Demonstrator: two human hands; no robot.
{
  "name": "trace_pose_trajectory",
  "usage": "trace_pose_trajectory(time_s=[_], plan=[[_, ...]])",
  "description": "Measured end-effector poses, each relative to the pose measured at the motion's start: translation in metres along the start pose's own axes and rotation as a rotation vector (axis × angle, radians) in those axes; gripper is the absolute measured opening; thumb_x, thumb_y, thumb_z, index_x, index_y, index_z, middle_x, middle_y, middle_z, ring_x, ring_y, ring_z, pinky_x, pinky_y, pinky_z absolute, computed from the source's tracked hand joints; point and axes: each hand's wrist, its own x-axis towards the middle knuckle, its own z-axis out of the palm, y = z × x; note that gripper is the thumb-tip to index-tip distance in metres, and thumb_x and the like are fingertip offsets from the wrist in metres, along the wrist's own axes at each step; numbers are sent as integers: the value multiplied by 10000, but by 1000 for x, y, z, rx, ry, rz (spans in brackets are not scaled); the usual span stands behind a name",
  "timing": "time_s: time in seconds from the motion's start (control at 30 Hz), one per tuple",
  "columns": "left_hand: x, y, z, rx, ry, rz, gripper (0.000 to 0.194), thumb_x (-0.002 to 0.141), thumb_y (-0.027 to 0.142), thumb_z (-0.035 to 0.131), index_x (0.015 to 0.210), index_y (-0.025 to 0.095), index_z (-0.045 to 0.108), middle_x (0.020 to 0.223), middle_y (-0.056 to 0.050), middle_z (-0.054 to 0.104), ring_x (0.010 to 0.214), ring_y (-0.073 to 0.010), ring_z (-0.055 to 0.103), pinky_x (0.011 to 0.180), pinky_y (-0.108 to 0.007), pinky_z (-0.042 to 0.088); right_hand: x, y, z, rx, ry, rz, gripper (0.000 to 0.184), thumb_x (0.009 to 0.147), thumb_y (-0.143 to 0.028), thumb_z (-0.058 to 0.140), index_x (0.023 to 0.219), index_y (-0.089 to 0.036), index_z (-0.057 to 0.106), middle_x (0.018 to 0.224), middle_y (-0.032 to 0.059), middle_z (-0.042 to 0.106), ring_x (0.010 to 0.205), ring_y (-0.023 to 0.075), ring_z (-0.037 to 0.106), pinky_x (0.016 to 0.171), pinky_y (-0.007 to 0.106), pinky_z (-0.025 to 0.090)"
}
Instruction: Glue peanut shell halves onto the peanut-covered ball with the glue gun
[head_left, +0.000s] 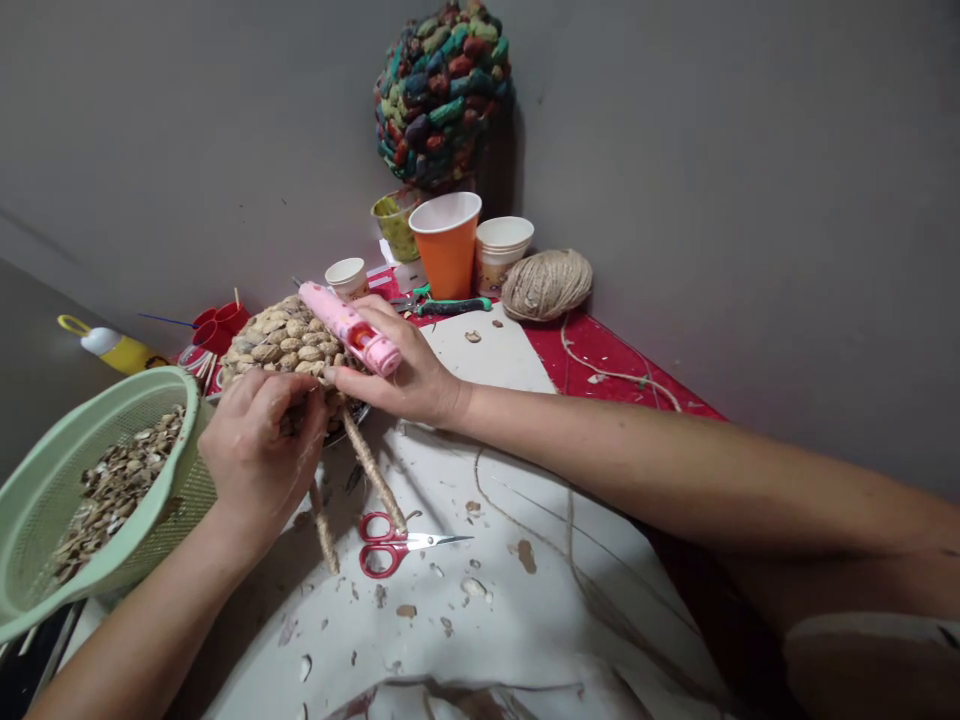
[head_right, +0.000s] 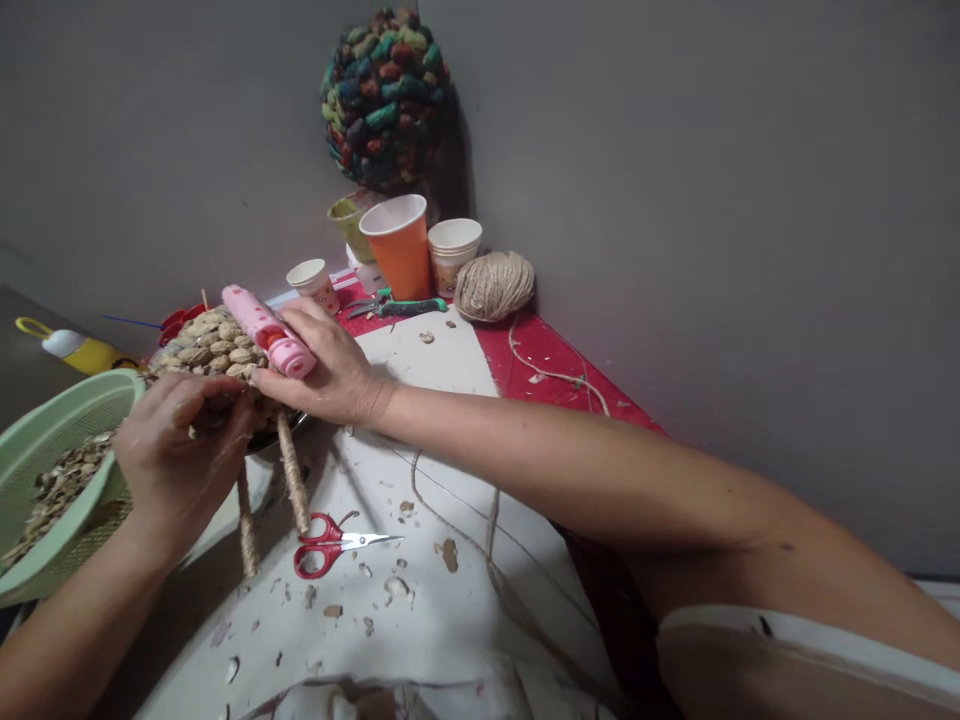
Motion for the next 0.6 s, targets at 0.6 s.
trace_pose_trajectory(time_s=[0.6], plan=[[-8, -4, 4, -52, 80, 67, 95, 849, 142, 696, 936, 180, 685, 833, -87, 712, 693, -218, 645, 634, -348, 508, -9, -6, 0, -27, 12, -27, 184, 831, -282, 619, 927, -169, 510, 1075, 98, 551, 1057, 194, 572, 993, 363, 515]])
